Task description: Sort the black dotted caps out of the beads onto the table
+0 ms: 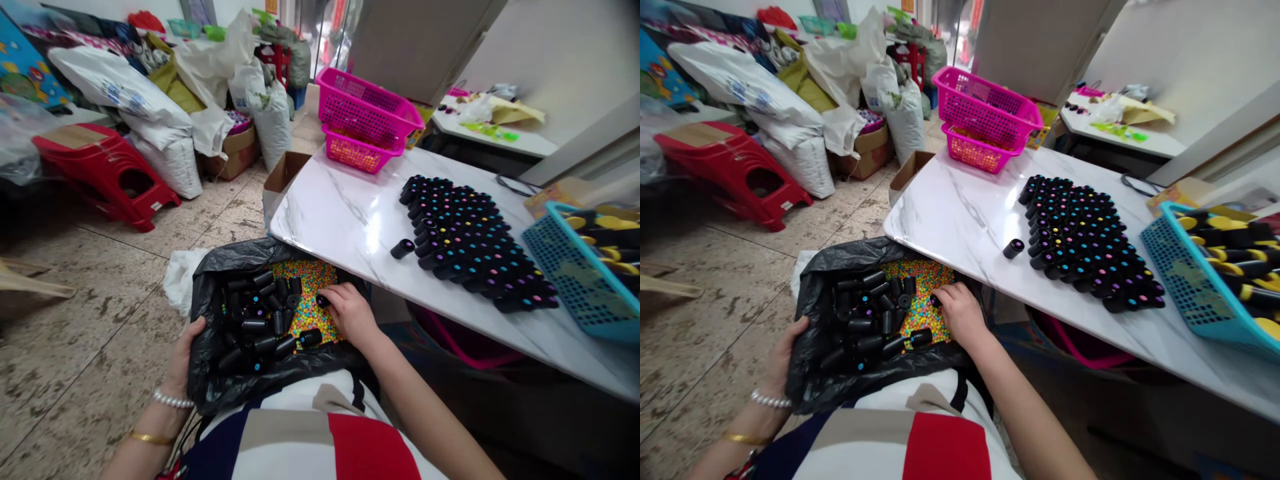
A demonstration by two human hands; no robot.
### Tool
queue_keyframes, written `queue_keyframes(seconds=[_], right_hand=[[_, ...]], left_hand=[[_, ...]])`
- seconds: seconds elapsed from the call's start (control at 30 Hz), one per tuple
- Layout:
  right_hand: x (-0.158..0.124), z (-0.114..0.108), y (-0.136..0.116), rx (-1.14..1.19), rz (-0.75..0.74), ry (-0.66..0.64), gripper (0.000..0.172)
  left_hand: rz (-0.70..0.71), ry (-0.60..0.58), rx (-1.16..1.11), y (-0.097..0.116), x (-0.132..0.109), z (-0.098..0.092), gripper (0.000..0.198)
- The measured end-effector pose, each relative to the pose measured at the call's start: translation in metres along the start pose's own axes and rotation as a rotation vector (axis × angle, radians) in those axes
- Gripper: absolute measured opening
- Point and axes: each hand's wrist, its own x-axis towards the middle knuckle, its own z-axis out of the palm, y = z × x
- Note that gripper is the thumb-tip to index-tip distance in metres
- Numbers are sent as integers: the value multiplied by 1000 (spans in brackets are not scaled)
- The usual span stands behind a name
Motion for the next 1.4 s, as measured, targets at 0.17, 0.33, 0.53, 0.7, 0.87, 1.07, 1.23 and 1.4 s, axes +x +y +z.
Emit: queue_keyframes(seconds=[0.17, 0.33, 0.53, 0.7, 0.87, 1.07, 1.23, 1.4], right_hand=[[4, 10, -9, -94, -64, -113, 34], [-2, 3, -13, 272, 25, -42, 41], [-17, -9, -15, 488, 271, 74, 27], [-18, -11, -15, 369, 205, 105, 30], [-21, -14, -8, 52, 92, 60, 36], [-26, -18, 1, -158, 74, 46, 38], [-25, -14, 0, -159, 83, 65, 35], [-19, -8, -4, -112, 64, -25, 33]], left_hand=[[-5, 7, -7, 1, -1, 0, 33], [-4, 11, -20, 0, -1, 0, 34], [4, 15, 25, -1, 3, -6, 40], [58, 53, 18, -1, 7, -11, 43], [45, 6, 34, -2, 7, -12, 39], [49, 45, 34, -1, 8, -15, 40], [7, 42, 39, 1, 9, -16, 41], [-26, 32, 25, 2, 9, -15, 39]])
